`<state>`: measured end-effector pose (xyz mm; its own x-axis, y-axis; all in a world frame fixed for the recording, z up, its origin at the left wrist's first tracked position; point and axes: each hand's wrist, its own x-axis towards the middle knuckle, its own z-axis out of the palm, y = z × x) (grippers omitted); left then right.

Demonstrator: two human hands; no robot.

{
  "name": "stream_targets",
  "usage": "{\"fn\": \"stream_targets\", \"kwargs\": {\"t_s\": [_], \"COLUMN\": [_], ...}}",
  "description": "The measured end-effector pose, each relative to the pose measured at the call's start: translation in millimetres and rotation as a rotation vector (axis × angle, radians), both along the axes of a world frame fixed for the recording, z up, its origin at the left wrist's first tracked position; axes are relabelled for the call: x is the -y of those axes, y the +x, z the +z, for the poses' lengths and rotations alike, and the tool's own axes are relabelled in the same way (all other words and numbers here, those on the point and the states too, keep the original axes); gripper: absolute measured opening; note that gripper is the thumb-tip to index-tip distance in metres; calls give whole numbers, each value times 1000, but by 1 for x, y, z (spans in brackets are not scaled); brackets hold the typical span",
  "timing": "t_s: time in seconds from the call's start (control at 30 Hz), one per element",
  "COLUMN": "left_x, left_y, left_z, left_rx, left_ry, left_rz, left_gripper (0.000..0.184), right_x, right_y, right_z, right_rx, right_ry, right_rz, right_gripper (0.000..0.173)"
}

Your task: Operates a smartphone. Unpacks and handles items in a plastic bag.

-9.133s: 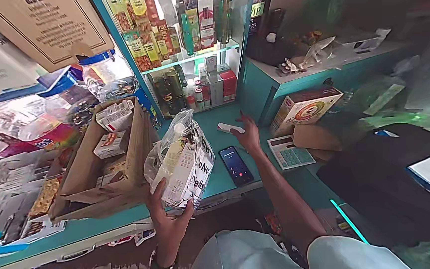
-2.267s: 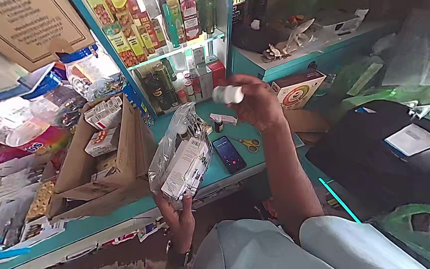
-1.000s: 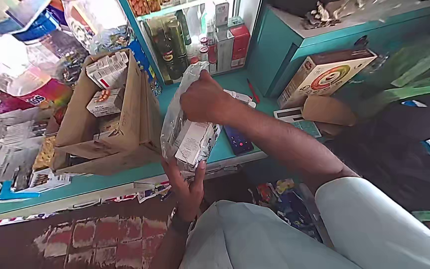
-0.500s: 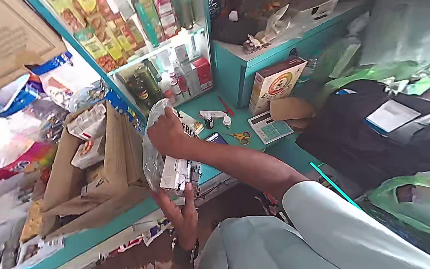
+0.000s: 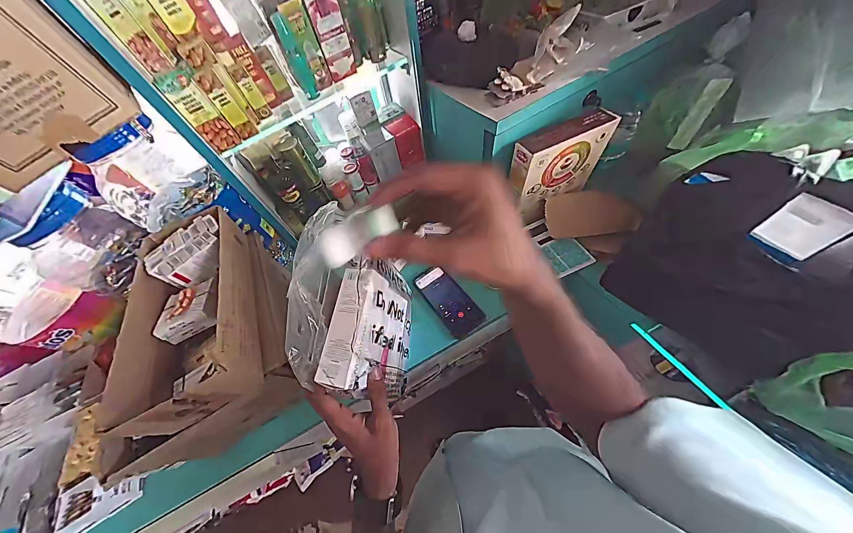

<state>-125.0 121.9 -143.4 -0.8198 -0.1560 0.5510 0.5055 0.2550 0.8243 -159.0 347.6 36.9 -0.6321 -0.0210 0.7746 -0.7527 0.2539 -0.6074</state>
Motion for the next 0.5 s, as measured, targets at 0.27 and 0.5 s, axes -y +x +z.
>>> {"fn": "stream_targets", "kwargs": {"t_s": [0.27, 0.5], "left_x": [-5, -6], "left_y": [1, 2], "left_z": [-9, -8], "left_rx": [-29, -19], "left_ry": [63, 78], "left_rz": [-21, -25], "left_gripper": [86, 86], "right_x": [-99, -117], "right_y": [15, -13], "right_z": [-149, -211], "right_rx": [470, 771], "right_ry": [-885, -42], "right_rz": [30, -818], "right_gripper": [52, 58]}}
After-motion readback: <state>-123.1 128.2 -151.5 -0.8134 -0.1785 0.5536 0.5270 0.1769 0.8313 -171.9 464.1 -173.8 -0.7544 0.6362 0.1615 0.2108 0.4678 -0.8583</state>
